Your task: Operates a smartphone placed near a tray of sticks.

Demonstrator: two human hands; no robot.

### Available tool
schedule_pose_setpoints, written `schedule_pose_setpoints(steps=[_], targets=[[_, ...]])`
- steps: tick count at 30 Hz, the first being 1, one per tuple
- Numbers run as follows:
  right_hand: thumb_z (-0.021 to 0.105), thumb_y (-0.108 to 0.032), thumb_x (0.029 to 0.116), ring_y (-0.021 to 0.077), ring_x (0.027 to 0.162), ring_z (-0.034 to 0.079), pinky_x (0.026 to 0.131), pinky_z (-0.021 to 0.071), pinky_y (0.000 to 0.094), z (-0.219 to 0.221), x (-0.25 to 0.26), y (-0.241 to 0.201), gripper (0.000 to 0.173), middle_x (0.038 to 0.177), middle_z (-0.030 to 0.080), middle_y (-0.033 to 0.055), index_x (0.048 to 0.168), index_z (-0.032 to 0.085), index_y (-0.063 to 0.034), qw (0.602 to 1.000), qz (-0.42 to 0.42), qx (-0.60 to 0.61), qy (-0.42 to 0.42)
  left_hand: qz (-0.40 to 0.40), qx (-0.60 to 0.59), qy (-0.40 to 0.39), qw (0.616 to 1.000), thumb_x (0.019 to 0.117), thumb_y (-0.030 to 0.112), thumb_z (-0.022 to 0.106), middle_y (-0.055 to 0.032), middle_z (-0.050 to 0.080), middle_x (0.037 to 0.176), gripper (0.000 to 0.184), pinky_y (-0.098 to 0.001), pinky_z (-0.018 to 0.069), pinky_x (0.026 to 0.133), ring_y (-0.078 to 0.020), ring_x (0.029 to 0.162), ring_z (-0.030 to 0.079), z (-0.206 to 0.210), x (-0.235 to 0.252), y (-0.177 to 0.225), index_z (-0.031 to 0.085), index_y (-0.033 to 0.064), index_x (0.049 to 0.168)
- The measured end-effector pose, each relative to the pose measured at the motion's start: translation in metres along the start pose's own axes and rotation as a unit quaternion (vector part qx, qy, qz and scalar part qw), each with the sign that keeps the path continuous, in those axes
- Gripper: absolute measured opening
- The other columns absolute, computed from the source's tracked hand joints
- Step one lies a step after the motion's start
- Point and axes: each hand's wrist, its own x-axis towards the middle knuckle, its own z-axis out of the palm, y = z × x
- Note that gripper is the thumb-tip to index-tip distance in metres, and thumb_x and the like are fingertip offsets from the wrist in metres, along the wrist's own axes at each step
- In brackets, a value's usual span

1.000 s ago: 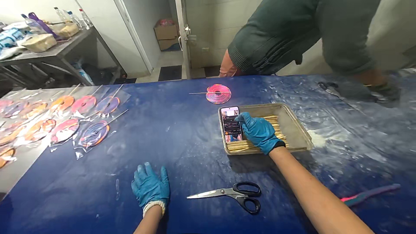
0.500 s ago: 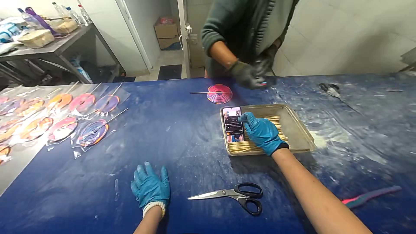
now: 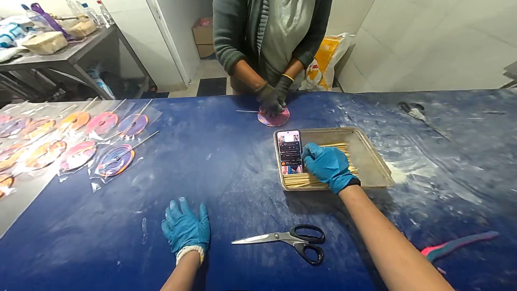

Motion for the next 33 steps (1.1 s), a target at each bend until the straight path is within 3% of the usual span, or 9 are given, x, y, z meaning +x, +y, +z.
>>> schedule_pose_setpoints(steps=[5,13,16,19,24,28,33], targets=[[0.066,-0.019,0.0945,0.0323,0.081,0.072,0.068,0.0543,0.0580,0.008,0.002,0.005,0.013,0.084,0.074,0.0083,0.105,0.074,-0.0201,0.999,-0.021,0.015,0.033,0.003,0.004,0.007,1.000,0.0968,0.069,0.033,-0.0223,0.038,0.162,0.084,-0.0616,0.0261,0.121,-0.0413,0.151,0.035,0.001,0.000,-0.001,0.044,0.0101,0.156],[0.064,-0.021,0.0966,0.0322,0.089,0.073,0.075,0.0561,0.0564,0.007,0.007,0.000,0.024,0.095,0.076,0.0075,0.119,0.072,-0.0247,0.998,-0.026,-0.046,-0.030,0.001,0.000,0.005,1.000,0.0972,0.069,0.034,-0.0224,0.038,0.162,0.084,-0.0622,0.0258,0.121,-0.0419,0.151,0.035,0.001,0.000,-0.001,0.044,0.0095,0.156],[0.065,-0.021,0.0958,0.0323,0.085,0.073,0.072,0.0561,0.0583,0.010,0.007,0.005,0.022,0.092,0.076,0.0077,0.116,0.072,-0.0239,0.999,-0.039,-0.020,-0.008,0.003,-0.007,0.002,1.000,0.0967,0.069,0.035,-0.0231,0.038,0.162,0.084,-0.0629,0.0258,0.120,-0.0427,0.151,0.034,0.000,0.001,-0.001,0.045,0.0093,0.155],[0.066,-0.018,0.0933,0.0301,0.078,0.072,0.068,0.0549,0.0570,0.010,0.005,0.007,0.016,0.084,0.075,0.0058,0.106,0.075,-0.0221,0.998,-0.055,0.024,0.010,0.003,-0.009,0.005,1.000,0.0963,0.069,0.036,-0.0228,0.039,0.161,0.083,-0.0626,0.0260,0.120,-0.0427,0.151,0.035,0.001,0.001,-0.002,0.046,0.0099,0.155],[0.067,-0.022,0.0932,0.0227,0.077,0.070,0.070,0.0549,0.0544,0.019,0.014,0.013,0.008,0.080,0.072,0.0004,0.096,0.073,-0.0244,0.989,-0.082,0.046,-0.117,0.006,0.000,0.005,1.000,0.0964,0.070,0.033,-0.0221,0.038,0.162,0.085,-0.0624,0.0257,0.121,-0.0423,0.151,0.034,0.001,0.001,-0.001,0.045,0.0103,0.155],[0.065,-0.025,0.0945,0.0213,0.077,0.069,0.070,0.0538,0.0520,0.019,0.016,0.013,0.007,0.079,0.071,-0.0001,0.093,0.072,-0.0247,0.983,-0.094,0.034,-0.156,0.005,-0.001,0.005,1.000,0.0969,0.069,0.033,-0.0222,0.038,0.162,0.084,-0.0615,0.0264,0.121,-0.0418,0.151,0.035,0.000,0.000,-0.001,0.045,0.0095,0.155],[0.065,-0.020,0.0938,0.0241,0.078,0.071,0.071,0.0548,0.0547,0.013,0.014,0.012,0.009,0.080,0.073,0.0016,0.095,0.074,-0.0229,0.992,-0.067,0.050,-0.098,0.003,-0.001,0.009,1.000,0.0962,0.069,0.034,-0.0217,0.039,0.161,0.084,-0.0610,0.0267,0.120,-0.0409,0.151,0.036,0.002,0.000,-0.002,0.046,0.0102,0.155]])
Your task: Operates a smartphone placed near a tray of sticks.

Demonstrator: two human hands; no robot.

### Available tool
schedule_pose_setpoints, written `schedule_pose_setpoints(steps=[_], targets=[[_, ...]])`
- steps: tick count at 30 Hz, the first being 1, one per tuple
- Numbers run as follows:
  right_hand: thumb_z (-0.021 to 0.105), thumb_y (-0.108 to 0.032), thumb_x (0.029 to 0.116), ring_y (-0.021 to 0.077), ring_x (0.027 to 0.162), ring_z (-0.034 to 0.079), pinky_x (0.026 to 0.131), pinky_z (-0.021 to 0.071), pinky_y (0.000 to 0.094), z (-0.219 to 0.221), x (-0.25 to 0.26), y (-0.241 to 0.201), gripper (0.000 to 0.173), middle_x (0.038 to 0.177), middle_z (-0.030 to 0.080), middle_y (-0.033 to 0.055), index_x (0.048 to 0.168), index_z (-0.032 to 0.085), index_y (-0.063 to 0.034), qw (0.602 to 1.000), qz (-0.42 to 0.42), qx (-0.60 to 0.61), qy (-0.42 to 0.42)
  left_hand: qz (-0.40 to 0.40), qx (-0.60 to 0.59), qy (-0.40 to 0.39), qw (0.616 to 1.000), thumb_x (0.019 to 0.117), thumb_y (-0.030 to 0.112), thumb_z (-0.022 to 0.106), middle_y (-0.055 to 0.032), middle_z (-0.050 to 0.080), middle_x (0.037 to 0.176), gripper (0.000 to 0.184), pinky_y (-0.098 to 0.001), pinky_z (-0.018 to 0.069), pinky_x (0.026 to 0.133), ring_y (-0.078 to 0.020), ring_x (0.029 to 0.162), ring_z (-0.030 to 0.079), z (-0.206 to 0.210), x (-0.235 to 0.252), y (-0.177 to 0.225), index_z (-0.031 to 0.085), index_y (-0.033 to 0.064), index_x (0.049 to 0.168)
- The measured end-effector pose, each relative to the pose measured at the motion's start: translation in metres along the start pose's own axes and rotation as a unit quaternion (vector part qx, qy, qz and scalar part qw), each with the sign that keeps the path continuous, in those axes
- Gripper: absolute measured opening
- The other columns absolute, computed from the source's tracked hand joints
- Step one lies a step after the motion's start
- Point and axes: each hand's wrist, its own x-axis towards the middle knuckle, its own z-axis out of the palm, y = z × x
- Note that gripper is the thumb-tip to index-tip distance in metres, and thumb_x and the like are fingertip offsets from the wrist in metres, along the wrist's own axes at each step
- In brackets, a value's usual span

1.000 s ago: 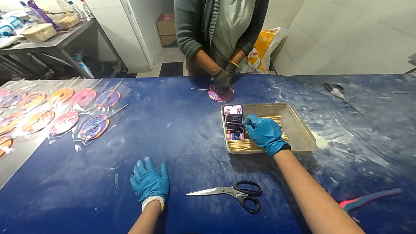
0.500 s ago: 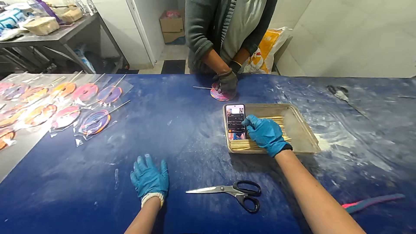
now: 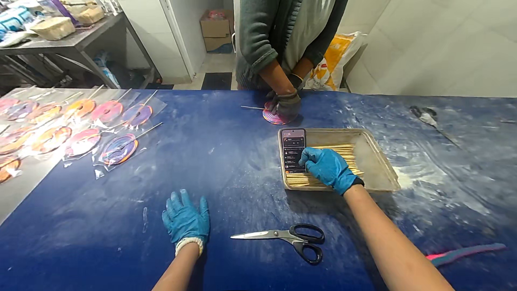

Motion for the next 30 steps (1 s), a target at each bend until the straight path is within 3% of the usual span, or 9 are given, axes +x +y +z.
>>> schedule_pose_setpoints(steps=[11,22,25,30], targets=[[0.065,-0.017,0.0934,0.0271,0.077,0.071,0.069,0.0539,0.0562,-0.0034,-0.0037,-0.0040,0.008,0.079,0.073,0.0044,0.094,0.073,-0.0197,0.999,0.016,0.007,0.044,-0.001,0.003,-0.012,1.000,0.0968,0.070,0.033,-0.0217,0.038,0.162,0.084,-0.0607,0.0252,0.121,-0.0405,0.151,0.034,-0.0041,0.0002,0.0010,0.044,0.0103,0.156],[0.065,-0.018,0.0933,0.0248,0.078,0.070,0.071,0.0541,0.0547,-0.0016,-0.0003,-0.0012,0.009,0.081,0.073,0.0026,0.094,0.073,-0.0210,1.000,0.004,0.008,0.003,-0.004,-0.003,-0.009,1.000,0.0968,0.069,0.034,-0.0226,0.039,0.162,0.084,-0.0615,0.0252,0.121,-0.0411,0.151,0.034,-0.0049,-0.0001,0.0018,0.045,0.0102,0.155],[0.065,-0.019,0.0935,0.0247,0.083,0.071,0.075,0.0550,0.0545,0.0006,0.0022,-0.0010,0.012,0.085,0.074,0.0020,0.099,0.074,-0.0236,1.000,-0.002,-0.008,-0.020,-0.004,-0.002,-0.016,1.000,0.0971,0.069,0.034,-0.0219,0.037,0.163,0.084,-0.0611,0.0244,0.122,-0.0409,0.152,0.033,-0.0044,0.0000,0.0013,0.044,0.0108,0.156],[0.063,-0.018,0.0956,0.0257,0.086,0.073,0.078,0.0560,0.0558,-0.0004,0.0002,-0.0024,0.021,0.091,0.076,0.0020,0.111,0.073,-0.0270,1.000,0.001,-0.020,0.010,0.000,-0.002,-0.012,1.000,0.0967,0.070,0.033,-0.0223,0.038,0.162,0.085,-0.0612,0.0252,0.121,-0.0411,0.152,0.034,-0.0040,0.0006,0.0012,0.044,0.0105,0.156]])
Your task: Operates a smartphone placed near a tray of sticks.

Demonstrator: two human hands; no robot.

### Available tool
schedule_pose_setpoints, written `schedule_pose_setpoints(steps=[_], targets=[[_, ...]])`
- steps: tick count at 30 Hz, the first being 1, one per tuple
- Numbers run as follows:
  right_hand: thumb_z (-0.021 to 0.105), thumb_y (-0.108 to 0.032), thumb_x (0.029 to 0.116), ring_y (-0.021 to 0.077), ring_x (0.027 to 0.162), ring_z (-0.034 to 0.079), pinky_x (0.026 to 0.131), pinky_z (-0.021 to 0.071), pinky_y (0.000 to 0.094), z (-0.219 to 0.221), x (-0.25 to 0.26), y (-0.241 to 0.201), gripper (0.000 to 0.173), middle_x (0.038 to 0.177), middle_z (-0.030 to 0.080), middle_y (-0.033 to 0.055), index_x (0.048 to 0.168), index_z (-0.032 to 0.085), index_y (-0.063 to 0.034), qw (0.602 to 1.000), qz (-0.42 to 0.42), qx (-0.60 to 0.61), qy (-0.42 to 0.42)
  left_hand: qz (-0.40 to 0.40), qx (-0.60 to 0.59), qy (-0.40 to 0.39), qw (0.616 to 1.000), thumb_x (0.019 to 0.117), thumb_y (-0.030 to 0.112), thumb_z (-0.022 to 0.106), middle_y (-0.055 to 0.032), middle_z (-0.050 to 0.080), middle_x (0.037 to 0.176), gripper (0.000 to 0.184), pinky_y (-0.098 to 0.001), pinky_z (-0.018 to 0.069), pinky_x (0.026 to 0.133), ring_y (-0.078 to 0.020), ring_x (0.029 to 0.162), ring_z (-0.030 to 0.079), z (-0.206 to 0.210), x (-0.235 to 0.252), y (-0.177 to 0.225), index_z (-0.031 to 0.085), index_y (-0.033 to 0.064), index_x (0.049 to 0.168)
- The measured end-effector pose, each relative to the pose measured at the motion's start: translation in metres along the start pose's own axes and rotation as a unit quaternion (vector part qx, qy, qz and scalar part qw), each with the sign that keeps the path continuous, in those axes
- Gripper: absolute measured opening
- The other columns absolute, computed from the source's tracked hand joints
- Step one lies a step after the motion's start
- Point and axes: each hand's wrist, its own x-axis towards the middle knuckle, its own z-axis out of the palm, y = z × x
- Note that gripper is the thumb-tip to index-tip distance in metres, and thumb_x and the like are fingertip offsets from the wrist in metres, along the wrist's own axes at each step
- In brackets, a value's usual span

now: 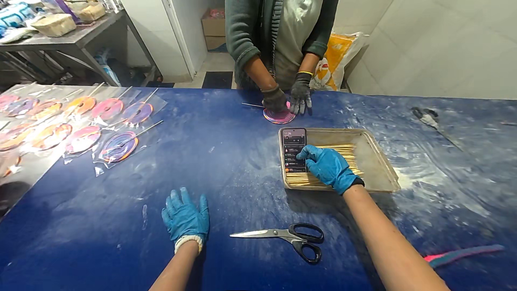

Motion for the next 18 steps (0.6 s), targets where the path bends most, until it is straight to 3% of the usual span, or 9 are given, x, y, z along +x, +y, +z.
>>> schedule_pose_setpoints(steps=[6,10,14,18], targets=[[0.061,-0.019,0.0972,0.0283,0.089,0.073,0.077,0.0563,0.0575,-0.0013,-0.0020,-0.0029,0.023,0.096,0.077,0.0034,0.116,0.072,-0.0274,1.000,0.024,0.001,0.016,-0.002,0.001,0.001,1.000,0.0965,0.070,0.034,-0.0225,0.038,0.162,0.086,-0.0611,0.0257,0.121,-0.0416,0.151,0.034,-0.0011,0.0000,0.0006,0.043,0.0092,0.156],[0.061,-0.019,0.0975,0.0301,0.083,0.072,0.073,0.0555,0.0579,-0.0020,-0.0023,-0.0029,0.024,0.091,0.076,0.0058,0.118,0.072,-0.0266,0.999,0.034,0.014,0.033,-0.005,-0.001,-0.001,1.000,0.0967,0.070,0.034,-0.0219,0.037,0.162,0.085,-0.0609,0.0249,0.121,-0.0410,0.152,0.034,0.0014,0.0006,0.0001,0.044,0.0104,0.156],[0.065,-0.013,0.0927,0.0297,0.075,0.071,0.067,0.0541,0.0594,0.0014,-0.0049,0.0020,0.018,0.082,0.075,0.0060,0.105,0.076,-0.0210,0.993,-0.010,0.053,0.102,-0.003,-0.008,-0.003,1.000,0.0966,0.070,0.035,-0.0229,0.037,0.163,0.085,-0.0617,0.0244,0.122,-0.0415,0.152,0.033,0.0002,0.0008,-0.0007,0.044,0.0094,0.156],[0.064,-0.013,0.0935,0.0279,0.075,0.071,0.067,0.0541,0.0581,0.0031,-0.0048,0.0037,0.016,0.080,0.074,0.0045,0.103,0.075,-0.0206,0.993,-0.014,0.052,0.103,0.000,-0.005,-0.003,1.000,0.0971,0.069,0.035,-0.0231,0.037,0.162,0.084,-0.0613,0.0251,0.121,-0.0416,0.152,0.033,0.0009,0.0011,-0.0005,0.044,0.0095,0.156]])
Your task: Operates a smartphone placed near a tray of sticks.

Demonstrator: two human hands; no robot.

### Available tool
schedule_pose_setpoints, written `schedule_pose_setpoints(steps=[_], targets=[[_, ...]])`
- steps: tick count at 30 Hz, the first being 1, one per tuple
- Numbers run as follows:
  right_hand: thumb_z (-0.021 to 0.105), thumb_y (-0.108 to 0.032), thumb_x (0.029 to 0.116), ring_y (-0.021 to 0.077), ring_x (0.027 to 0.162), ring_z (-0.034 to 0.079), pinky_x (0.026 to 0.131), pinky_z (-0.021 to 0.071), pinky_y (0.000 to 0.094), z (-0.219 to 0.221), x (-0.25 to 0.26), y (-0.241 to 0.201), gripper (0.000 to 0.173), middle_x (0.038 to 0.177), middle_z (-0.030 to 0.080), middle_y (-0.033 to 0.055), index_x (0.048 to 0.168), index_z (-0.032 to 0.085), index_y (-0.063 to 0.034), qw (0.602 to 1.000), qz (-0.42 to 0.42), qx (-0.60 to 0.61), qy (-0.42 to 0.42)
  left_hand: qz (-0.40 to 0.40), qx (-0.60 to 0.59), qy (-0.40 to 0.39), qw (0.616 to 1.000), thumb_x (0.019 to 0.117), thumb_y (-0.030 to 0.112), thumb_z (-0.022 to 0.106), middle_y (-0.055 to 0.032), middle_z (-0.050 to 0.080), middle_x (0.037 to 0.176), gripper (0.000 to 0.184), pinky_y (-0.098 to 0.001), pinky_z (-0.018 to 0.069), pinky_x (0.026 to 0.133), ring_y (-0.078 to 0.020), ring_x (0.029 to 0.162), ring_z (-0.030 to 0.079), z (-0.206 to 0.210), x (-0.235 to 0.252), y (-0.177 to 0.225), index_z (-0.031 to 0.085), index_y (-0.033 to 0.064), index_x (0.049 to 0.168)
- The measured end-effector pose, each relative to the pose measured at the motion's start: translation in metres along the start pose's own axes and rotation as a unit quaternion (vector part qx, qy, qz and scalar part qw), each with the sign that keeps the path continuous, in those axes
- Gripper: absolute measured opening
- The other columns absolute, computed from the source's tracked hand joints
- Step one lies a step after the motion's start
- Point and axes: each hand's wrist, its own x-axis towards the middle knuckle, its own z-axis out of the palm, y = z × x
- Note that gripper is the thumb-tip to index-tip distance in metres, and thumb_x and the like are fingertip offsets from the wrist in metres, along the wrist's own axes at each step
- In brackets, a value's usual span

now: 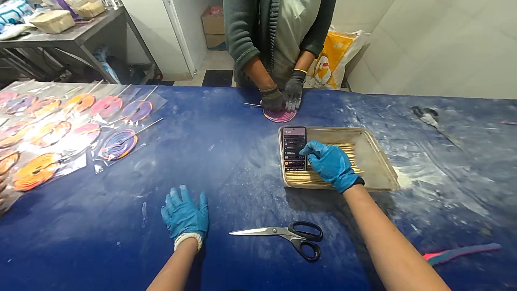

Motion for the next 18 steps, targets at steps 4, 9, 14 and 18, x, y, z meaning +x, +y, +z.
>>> schedule_pose_setpoints(steps=[4,9,14,18], targets=[[0.064,-0.014,0.0942,0.0277,0.077,0.071,0.069,0.0543,0.0585,-0.002,0.002,-0.002,0.017,0.083,0.075,0.0041,0.104,0.075,-0.0213,1.000,0.012,-0.008,-0.027,-0.001,0.003,0.000,1.000,0.0968,0.070,0.034,-0.0227,0.036,0.163,0.085,-0.0612,0.0248,0.122,-0.0412,0.152,0.033,0.000,0.000,0.000,0.043,0.0104,0.156],[0.066,-0.013,0.0934,0.0251,0.083,0.073,0.074,0.0555,0.0573,-0.001,0.002,-0.002,0.017,0.090,0.077,0.0014,0.104,0.075,-0.0232,0.998,-0.007,-0.004,-0.064,-0.004,0.005,-0.006,1.000,0.0969,0.070,0.034,-0.0224,0.036,0.163,0.085,-0.0609,0.0243,0.122,-0.0413,0.152,0.032,-0.001,-0.001,0.000,0.042,0.0101,0.157],[0.063,-0.017,0.0949,0.0232,0.090,0.074,0.080,0.0569,0.0548,0.003,0.005,-0.001,0.024,0.099,0.078,-0.0018,0.113,0.073,-0.0294,0.990,-0.034,-0.054,-0.129,-0.003,0.005,-0.005,1.000,0.0970,0.069,0.034,-0.0228,0.036,0.163,0.084,-0.0614,0.0243,0.122,-0.0414,0.152,0.033,0.000,0.000,0.000,0.043,0.0105,0.157],[0.062,-0.021,0.0971,0.0334,0.083,0.072,0.070,0.0544,0.0582,-0.008,-0.001,-0.015,0.014,0.087,0.075,0.0081,0.103,0.074,-0.0237,0.988,0.054,-0.129,-0.061,-0.006,0.004,-0.004,1.000,0.0972,0.069,0.034,-0.0219,0.036,0.163,0.084,-0.0608,0.0240,0.122,-0.0408,0.152,0.032,0.000,-0.001,0.000,0.043,0.0106,0.157]])
